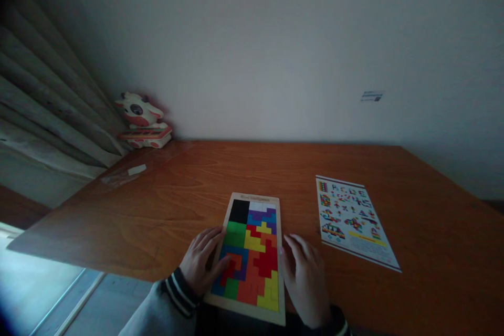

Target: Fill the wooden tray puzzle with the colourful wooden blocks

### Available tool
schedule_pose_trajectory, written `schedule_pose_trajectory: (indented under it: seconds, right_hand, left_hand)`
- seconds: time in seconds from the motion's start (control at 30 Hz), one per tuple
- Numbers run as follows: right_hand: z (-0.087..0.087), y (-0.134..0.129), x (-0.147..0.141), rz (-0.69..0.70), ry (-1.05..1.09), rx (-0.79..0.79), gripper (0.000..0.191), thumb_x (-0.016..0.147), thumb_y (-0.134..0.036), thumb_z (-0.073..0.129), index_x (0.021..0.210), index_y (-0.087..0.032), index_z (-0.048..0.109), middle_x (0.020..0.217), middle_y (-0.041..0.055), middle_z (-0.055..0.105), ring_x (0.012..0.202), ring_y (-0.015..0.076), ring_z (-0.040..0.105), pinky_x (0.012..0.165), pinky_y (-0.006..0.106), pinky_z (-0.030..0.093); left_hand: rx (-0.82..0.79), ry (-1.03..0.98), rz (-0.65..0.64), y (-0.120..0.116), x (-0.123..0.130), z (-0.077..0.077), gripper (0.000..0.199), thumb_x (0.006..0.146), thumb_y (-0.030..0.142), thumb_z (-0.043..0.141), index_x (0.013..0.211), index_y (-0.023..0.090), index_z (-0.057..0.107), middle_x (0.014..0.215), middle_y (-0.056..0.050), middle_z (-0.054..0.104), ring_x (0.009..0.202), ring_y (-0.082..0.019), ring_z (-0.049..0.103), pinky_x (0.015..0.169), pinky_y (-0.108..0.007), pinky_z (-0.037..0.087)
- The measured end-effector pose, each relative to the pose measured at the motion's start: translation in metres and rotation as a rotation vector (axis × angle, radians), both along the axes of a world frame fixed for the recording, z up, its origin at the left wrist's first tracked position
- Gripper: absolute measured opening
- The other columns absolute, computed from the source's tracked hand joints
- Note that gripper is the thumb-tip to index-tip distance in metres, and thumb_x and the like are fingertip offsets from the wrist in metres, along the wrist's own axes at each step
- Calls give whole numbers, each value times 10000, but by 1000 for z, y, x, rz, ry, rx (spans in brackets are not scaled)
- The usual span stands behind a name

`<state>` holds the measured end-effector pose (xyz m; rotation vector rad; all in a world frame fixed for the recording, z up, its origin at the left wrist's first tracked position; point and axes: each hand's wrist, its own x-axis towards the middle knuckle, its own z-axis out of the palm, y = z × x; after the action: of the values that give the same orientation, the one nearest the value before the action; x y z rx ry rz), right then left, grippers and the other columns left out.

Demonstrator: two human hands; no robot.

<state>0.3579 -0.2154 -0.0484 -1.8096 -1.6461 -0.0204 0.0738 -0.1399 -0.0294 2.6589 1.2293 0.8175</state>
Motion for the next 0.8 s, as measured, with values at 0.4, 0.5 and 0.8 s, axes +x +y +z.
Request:
schedule_pose_trajectory:
  seconds: [0.4,0.5,0.8]
  right_hand:
    - [-1,0,0,-28,100,-74,427,937,-527,449,1200,-264,658,858,78,659,815,243,653,740,372,527]
    - [3,4,-2,-28,138,-101,454,920,-559,462,1191,-262,672,845,77,671,796,246,660,748,385,533]
    - [-11,-4,15,-109,613,-45,471,900,-585,448,1155,-267,684,1133,83,725,1011,293,695,795,409,598]
  left_hand:
    - [14,29,-230,-5,-5,8,1095,527,798,645,1439,239,416,1476,-165,419,1320,-409,419,1100,-623,301]
    - [30,10,-223,-6,-3,8,1069,541,746,666,1443,231,411,1460,-169,439,1315,-408,428,1103,-621,298]
    - [-26,17,-205,9,13,13,1044,612,769,648,1448,193,405,1381,-179,533,1264,-396,495,1070,-621,366]
